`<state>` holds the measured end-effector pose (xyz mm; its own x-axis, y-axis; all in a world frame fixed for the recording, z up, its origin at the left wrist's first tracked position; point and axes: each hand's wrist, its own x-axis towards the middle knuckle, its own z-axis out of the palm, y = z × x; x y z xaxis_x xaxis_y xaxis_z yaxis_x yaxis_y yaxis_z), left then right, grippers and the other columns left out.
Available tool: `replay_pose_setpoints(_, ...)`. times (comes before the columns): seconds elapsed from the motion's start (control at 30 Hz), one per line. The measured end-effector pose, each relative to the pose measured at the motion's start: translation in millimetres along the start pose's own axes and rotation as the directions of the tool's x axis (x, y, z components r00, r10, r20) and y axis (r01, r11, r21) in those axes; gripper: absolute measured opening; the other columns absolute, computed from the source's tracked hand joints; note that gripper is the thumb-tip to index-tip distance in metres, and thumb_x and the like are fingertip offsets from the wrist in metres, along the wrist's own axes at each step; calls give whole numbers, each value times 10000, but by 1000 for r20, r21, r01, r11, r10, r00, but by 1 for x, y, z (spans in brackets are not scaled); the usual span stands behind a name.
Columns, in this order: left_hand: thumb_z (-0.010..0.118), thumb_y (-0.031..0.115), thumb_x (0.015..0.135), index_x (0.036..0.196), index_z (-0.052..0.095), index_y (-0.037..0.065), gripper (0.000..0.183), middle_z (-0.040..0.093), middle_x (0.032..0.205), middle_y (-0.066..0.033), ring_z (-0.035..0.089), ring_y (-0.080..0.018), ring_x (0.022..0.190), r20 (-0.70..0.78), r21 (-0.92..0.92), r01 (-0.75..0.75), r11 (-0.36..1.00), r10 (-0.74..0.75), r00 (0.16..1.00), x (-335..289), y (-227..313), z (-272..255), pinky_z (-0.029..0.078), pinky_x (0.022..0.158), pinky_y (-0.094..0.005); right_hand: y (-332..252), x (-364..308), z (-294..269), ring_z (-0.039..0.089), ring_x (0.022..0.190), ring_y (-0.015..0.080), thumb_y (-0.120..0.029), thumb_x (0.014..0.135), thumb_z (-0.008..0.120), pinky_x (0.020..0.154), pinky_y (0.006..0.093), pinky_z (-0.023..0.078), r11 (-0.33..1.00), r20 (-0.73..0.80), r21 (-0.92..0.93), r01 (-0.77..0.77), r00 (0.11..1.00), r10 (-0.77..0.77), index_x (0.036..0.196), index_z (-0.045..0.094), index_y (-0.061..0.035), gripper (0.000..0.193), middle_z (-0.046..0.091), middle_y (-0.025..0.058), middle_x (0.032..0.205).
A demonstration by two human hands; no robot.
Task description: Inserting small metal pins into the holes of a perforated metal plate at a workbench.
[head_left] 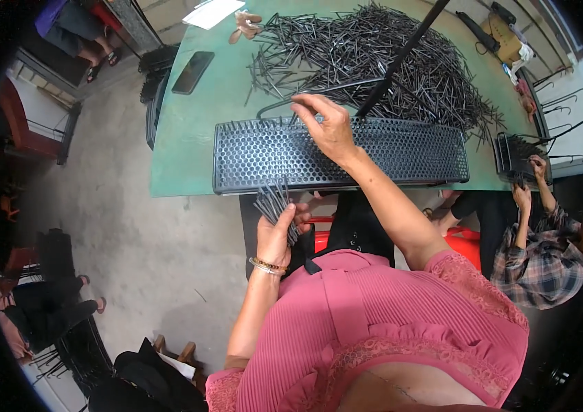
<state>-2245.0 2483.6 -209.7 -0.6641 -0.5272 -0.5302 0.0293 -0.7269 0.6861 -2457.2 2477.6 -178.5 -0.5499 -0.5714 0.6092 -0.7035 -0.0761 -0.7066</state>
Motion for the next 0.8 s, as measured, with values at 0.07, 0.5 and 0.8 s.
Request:
replay_pose_setpoints(0.07,557,123,892,996,546,-11,169,642,920,-145,642,-203,763,1,-6,5,1000,-5,1000,-1,-1,-2,544,597,-290,6,0,3,621,698,138,-66,808,650,608,248,482,1000,2,8,-6,1000,6,936,653,-7,141,666,83,850)
replay_pose_setpoints(0.5,535,140,905,1016,533,-8,185,642,937,-152,642,-203,781,50,5,74,997,-74,996,5,0,-9,538,621,-293,12,-4,11,654,737,251,-54,776,671,626,316,521,941,5,-233,245,968,-250,921,627,7,163,664,122,854)
replay_pose_setpoints(0.8,541,141,903,1040,513,5,195,641,944,-157,641,-194,765,86,19,98,995,-100,991,6,0,-9,533,608,-279,20,-4,15,646,753,268,-89,782,671,651,328,512,977,129,-169,130,986,-109,915,629,13,173,658,140,859)
